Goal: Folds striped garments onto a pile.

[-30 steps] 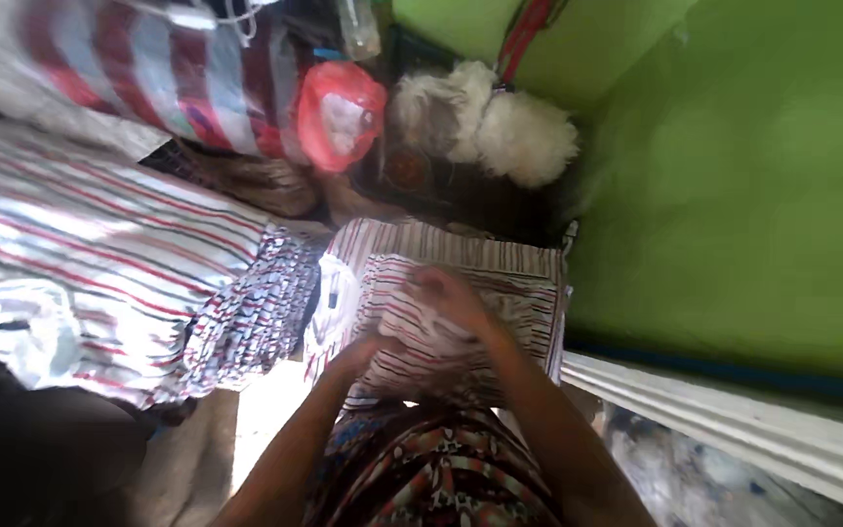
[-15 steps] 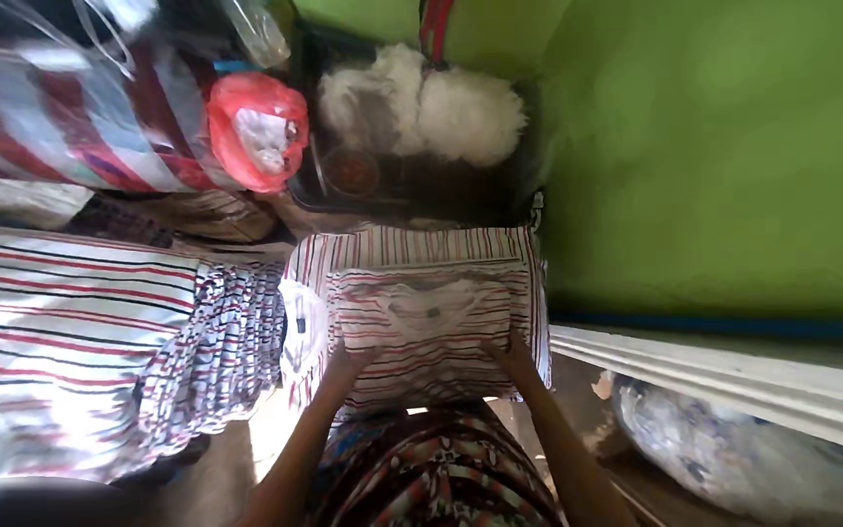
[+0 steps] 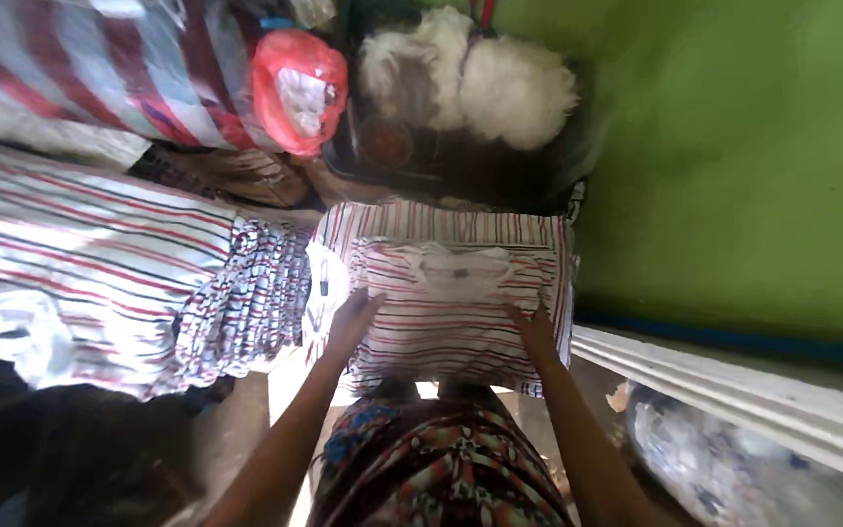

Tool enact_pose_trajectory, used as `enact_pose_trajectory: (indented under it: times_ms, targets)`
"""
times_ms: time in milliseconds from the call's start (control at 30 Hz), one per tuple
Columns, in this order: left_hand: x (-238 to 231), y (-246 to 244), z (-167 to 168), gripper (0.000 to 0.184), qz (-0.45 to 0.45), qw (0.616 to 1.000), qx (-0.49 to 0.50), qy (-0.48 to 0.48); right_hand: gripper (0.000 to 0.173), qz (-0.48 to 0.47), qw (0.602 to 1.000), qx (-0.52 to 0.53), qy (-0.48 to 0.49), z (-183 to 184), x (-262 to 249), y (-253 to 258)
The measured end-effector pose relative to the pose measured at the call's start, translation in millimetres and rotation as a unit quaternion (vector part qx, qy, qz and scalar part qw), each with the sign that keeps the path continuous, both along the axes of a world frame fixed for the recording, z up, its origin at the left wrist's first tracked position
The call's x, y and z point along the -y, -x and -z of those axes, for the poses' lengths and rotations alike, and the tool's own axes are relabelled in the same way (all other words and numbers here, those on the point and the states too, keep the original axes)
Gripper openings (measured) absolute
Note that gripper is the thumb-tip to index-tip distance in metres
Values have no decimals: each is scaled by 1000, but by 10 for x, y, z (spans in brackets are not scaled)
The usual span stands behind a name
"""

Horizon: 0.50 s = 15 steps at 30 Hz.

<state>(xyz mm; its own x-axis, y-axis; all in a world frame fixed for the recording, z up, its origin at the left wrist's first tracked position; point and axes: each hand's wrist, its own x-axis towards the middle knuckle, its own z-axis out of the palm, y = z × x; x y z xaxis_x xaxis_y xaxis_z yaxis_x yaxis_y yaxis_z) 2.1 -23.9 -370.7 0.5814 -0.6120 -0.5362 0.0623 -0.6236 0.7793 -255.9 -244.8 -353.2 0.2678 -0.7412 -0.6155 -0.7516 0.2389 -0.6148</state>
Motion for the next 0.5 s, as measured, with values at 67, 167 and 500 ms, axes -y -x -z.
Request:
enact_pose_trajectory:
  times_ms: [67,167,500]
  targets:
    - [-377,109,-26,58,99,986,131,-33,74,-59,997,-24,54,-17,-79,128]
    - [-724,320,-47,79,207,941,257,-80,74,-128,986,-33,104,-13,-275,441]
    - [-774,436,84,49,235,906,344,-79,87,-162,962,-123,184,148,-522,412]
